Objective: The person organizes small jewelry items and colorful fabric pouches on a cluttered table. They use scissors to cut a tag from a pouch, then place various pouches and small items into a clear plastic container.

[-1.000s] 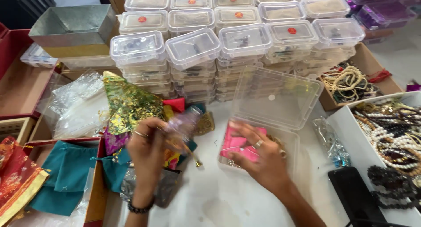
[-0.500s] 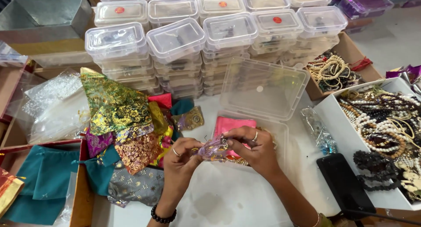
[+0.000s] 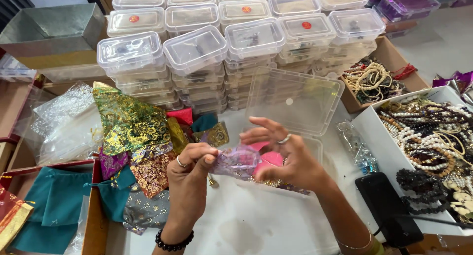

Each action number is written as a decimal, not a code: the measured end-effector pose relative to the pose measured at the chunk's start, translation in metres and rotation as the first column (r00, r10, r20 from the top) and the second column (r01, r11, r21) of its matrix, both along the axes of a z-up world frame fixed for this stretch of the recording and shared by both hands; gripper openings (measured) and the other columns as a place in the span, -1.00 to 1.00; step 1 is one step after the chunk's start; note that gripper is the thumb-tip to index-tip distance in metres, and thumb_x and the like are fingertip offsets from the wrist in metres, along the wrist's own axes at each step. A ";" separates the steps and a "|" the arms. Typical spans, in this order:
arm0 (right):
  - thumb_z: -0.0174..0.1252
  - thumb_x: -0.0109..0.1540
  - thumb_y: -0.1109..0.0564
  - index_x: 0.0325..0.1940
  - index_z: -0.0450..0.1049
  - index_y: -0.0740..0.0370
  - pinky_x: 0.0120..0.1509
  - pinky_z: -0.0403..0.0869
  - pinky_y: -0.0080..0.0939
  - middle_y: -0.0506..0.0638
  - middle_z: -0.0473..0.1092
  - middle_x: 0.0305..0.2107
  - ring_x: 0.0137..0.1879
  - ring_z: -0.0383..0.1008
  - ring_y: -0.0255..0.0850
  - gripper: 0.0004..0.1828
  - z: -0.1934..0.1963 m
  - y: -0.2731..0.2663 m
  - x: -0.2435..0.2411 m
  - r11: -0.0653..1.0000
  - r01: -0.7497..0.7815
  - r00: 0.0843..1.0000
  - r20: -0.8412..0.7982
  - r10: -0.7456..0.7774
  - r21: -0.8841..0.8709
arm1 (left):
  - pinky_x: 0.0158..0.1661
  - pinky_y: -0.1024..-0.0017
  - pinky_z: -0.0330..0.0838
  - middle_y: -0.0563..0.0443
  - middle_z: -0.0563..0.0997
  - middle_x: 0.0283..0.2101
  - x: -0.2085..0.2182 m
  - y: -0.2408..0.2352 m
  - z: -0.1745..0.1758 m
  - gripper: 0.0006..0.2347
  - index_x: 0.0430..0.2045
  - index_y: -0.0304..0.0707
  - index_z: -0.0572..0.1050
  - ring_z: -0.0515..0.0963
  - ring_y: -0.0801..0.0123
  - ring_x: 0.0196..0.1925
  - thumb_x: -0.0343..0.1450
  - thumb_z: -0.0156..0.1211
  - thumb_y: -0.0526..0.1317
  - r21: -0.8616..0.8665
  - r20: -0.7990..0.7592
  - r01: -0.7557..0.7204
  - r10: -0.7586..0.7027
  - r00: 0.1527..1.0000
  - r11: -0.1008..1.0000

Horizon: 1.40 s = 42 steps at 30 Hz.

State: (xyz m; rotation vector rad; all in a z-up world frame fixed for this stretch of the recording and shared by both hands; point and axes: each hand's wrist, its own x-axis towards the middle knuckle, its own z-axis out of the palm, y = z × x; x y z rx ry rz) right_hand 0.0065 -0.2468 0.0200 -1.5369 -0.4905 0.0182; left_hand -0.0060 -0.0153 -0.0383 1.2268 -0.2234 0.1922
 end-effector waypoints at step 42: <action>0.37 -0.07 0.16 -0.14 0.62 0.20 0.07 0.48 -0.06 0.05 0.56 -0.14 -0.04 0.57 0.01 -0.60 -0.019 -0.085 -0.013 0.563 0.315 0.948 0.275 -0.158 -0.764 | -0.13 0.11 0.42 -0.14 0.64 -0.23 0.029 0.053 0.045 -0.87 -0.26 -0.27 0.65 0.57 -0.05 -0.14 0.38 0.36 -0.25 0.815 0.414 -0.495 0.296 0.861 0.301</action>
